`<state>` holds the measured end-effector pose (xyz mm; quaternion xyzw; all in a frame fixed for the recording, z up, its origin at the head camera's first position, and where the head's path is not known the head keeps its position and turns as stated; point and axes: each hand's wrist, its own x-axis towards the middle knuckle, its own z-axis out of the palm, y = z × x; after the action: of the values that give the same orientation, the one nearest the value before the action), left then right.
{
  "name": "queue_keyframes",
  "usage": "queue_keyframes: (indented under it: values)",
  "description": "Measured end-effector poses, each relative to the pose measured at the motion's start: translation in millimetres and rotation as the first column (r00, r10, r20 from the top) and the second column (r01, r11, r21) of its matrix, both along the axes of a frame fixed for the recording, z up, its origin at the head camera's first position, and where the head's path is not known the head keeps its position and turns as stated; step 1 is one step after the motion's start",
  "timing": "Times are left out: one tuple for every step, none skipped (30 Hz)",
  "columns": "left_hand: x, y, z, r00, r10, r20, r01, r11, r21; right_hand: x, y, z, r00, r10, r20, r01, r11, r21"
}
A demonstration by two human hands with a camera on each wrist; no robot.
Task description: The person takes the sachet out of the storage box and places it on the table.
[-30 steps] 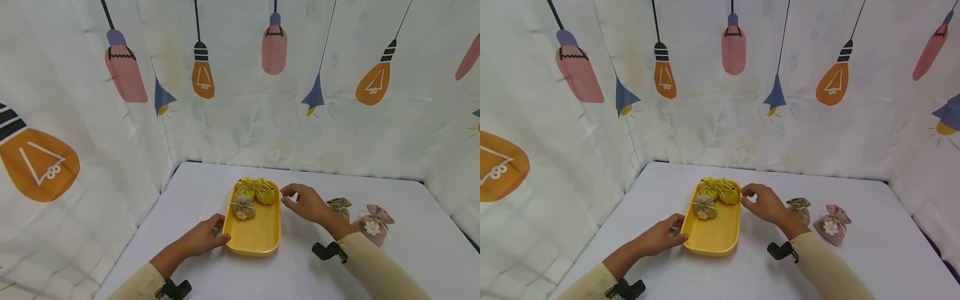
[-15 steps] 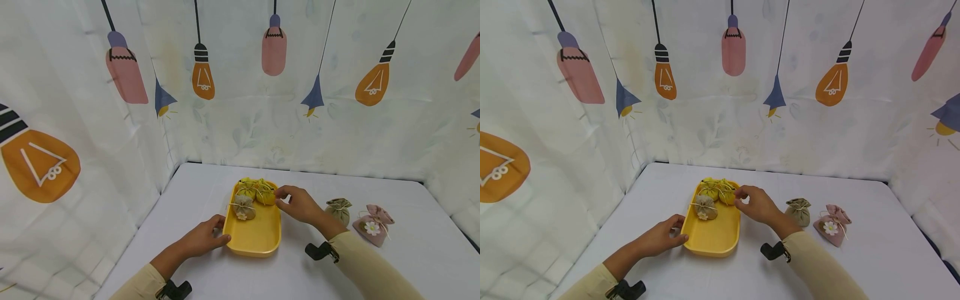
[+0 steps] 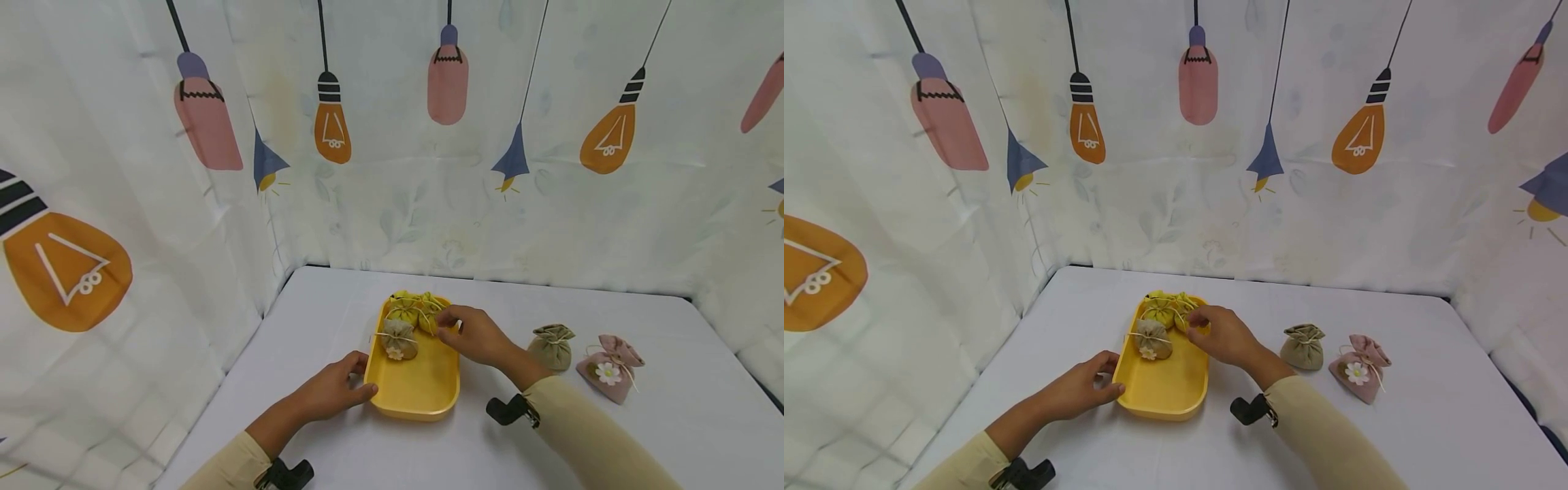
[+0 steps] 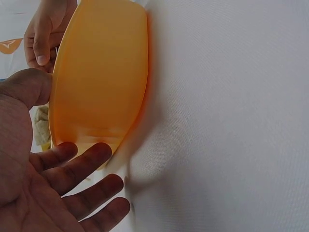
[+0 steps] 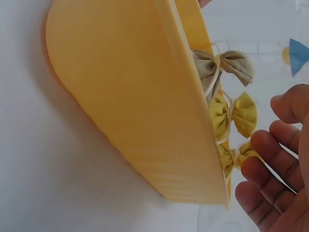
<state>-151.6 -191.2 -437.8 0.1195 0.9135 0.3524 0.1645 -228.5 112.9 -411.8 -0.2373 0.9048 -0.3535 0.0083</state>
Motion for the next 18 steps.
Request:
queue_keyframes:
  values:
    - [0.0,-0.2,-0.1,1.000,-0.001,0.000,0.001,1.000,0.001,-0.5,-1.4,-0.7,1.000,-0.006,0.006,0.006,1.000,0.004]
    - [0.0,-0.4,-0.1,1.000,-0.002,0.000,0.002,1.000,0.003,-0.8,-2.7,-1.0,1.000,-0.011,0.011,0.011,1.000,0.005]
    - [0.0,-0.5,-0.2,1.000,-0.003,0.000,0.003,1.000,0.004,-1.3,-3.8,-1.9,1.000,-0.013,0.017,0.012,1.000,0.006]
    - [0.0,-0.6,-0.3,1.000,-0.003,0.000,0.003,1.000,0.005,-1.5,-4.9,-2.5,1.000,-0.015,0.021,0.015,1.000,0.009]
    - [0.0,-0.6,-0.4,1.000,-0.003,-0.001,0.003,1.000,0.004,-1.8,-5.9,-3.0,0.999,-0.017,0.028,0.017,1.000,0.008]
    - [0.0,-0.6,-0.5,1.000,-0.002,-0.001,0.002,1.000,0.003,-2.1,-6.9,-3.6,0.999,-0.018,0.031,0.018,1.000,0.009]
    - [0.0,-0.5,-0.5,1.000,-0.001,-0.002,0.001,1.000,0.001,-2.2,-7.8,-3.8,0.999,-0.017,0.032,0.017,1.000,0.006]
    - [0.0,-0.3,-0.5,1.000,0.000,-0.004,0.000,1.000,-0.001,-2.4,-8.7,-4.1,0.999,-0.015,0.035,0.015,1.000,0.002]
    - [0.0,-0.2,-0.5,1.000,0.000,-0.005,0.000,1.000,-0.004,-2.9,-9.5,-4.8,0.999,-0.013,0.038,0.013,1.000,0.000]
    - [0.1,-0.1,-0.3,1.000,0.001,-0.007,-0.001,1.000,-0.006,-3.3,-10.6,-5.2,0.999,-0.013,0.040,0.013,1.000,-0.001]
    - [0.1,0.0,-0.2,1.000,0.002,-0.006,-0.002,1.000,-0.006,-3.9,-11.4,-6.0,0.999,-0.010,0.040,0.010,1.000,-0.001]
    - [0.2,0.1,0.0,1.000,0.003,-0.006,-0.003,1.000,-0.006,-4.4,-12.3,-6.6,0.999,-0.007,0.042,0.007,1.000,0.000]
    - [0.3,0.1,0.1,1.000,0.004,-0.006,-0.004,1.000,-0.004,-4.7,-13.1,-7.0,0.999,-0.005,0.043,0.005,1.000,0.002]
    - [0.4,0.2,0.2,1.000,0.005,-0.005,-0.005,1.000,-0.003,-5.1,-14.1,-7.3,0.999,-0.003,0.046,0.003,1.000,0.001]
    - [0.5,0.3,0.3,1.000,0.006,-0.003,-0.006,1.000,-0.002,-5.3,-15.0,-7.4,0.999,0.000,0.050,0.000,1.000,0.002]
    - [0.7,0.2,0.5,1.000,0.006,-0.001,-0.006,1.000,-0.001,-5.2,-16.0,-7.3,0.998,0.001,0.055,-0.001,1.000,0.001]
    - [0.8,0.2,0.6,1.000,0.005,-0.001,-0.005,1.000,0.000,-5.0,-16.9,-6.9,0.998,0.002,0.060,-0.002,1.000,-0.001]
    - [0.9,0.0,0.5,1.000,0.005,-0.001,-0.005,1.000,-0.002,-4.8,-17.9,-6.5,0.998,0.001,0.067,-0.001,1.000,-0.004]
